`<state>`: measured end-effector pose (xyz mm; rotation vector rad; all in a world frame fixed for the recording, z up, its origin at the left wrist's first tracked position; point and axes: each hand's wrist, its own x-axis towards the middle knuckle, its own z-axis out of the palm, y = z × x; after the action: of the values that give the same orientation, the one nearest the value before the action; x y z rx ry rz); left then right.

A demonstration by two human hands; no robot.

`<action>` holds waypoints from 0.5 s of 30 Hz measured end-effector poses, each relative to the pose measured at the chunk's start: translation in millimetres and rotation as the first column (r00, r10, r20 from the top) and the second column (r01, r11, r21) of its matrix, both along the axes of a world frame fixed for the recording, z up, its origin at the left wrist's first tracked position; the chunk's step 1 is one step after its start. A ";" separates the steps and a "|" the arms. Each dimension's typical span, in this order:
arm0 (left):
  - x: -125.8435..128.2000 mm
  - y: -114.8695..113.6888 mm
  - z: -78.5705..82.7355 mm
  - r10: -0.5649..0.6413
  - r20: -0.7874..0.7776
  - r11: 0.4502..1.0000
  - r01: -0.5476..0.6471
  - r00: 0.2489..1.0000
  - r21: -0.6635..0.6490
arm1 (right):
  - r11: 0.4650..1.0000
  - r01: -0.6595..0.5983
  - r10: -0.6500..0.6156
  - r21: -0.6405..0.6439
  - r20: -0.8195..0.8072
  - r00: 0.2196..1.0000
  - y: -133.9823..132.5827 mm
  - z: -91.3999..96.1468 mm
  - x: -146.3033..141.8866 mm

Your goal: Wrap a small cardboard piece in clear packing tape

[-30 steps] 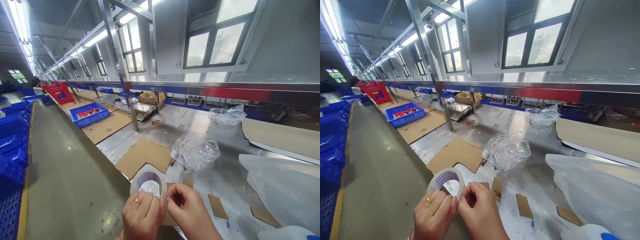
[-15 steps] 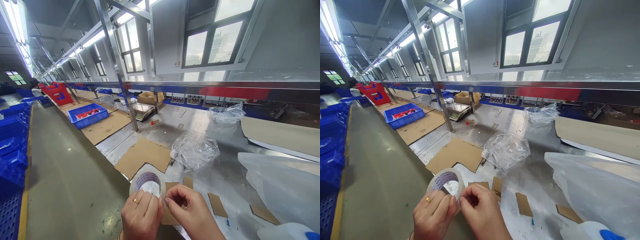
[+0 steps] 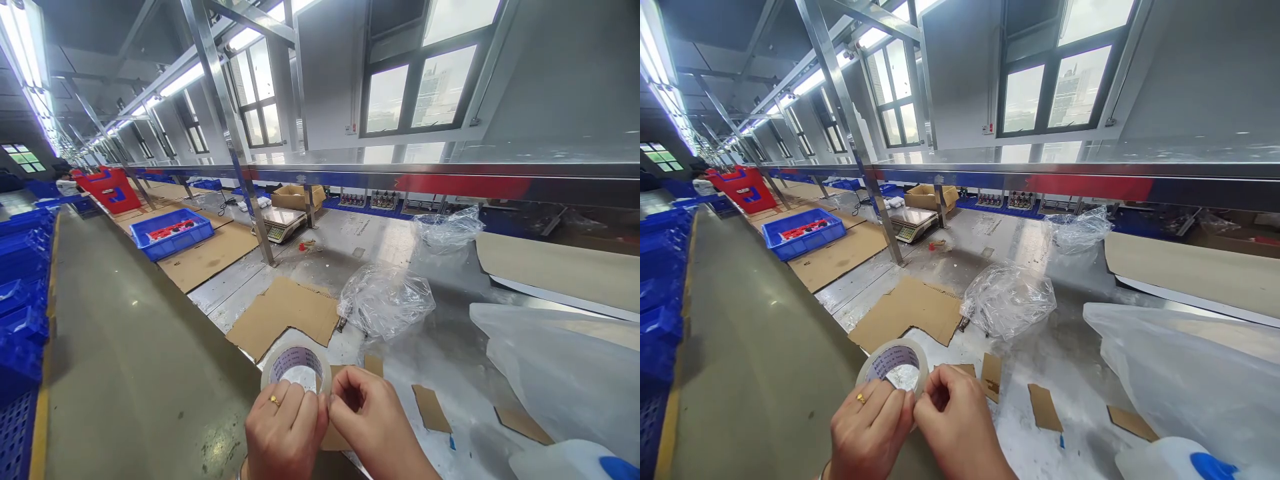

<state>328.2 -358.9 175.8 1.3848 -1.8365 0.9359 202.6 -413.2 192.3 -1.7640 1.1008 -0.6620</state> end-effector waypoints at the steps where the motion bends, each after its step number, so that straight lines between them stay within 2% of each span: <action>1: -0.2 0.6 0.0 -0.003 -0.009 1.000 0.003 1.000 0.002 | 1.000 0.000 0.000 -0.003 -0.004 1.000 -1.4 -1.5 -0.6; 4: 1.5 2.9 1.9 0.010 -0.042 1.000 -0.010 0.999 -0.002 | 1.000 0.021 -0.021 0.012 -0.007 1.000 -7.4 -7.4 -6.1; 6: 4.3 4.3 5.5 0.028 -0.108 0.999 -0.026 0.994 0.020 | 0.999 0.006 -0.008 0.037 0.049 0.999 -11.1 -9.6 -13.0; 9: 8.8 4.9 12.3 0.019 -0.315 0.988 0.031 0.949 0.152 | 0.990 -0.134 0.141 -0.049 0.205 0.969 -14.3 -5.6 -24.8; 12: 11.1 5.1 17.9 0.018 -0.514 0.921 0.186 0.858 0.343 | 0.940 -0.285 0.327 -0.189 0.254 0.910 -15.8 4.8 -32.5; 15: 10.6 7.0 23.1 0.066 -0.603 0.809 0.311 0.795 0.499 | 0.898 -0.386 0.427 -0.211 0.207 0.880 -17.6 14.9 -34.1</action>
<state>338.7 -352.0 198.8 1.6259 -1.7186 -0.1990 168.5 -430.8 207.2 -1.9140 0.4885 -0.6997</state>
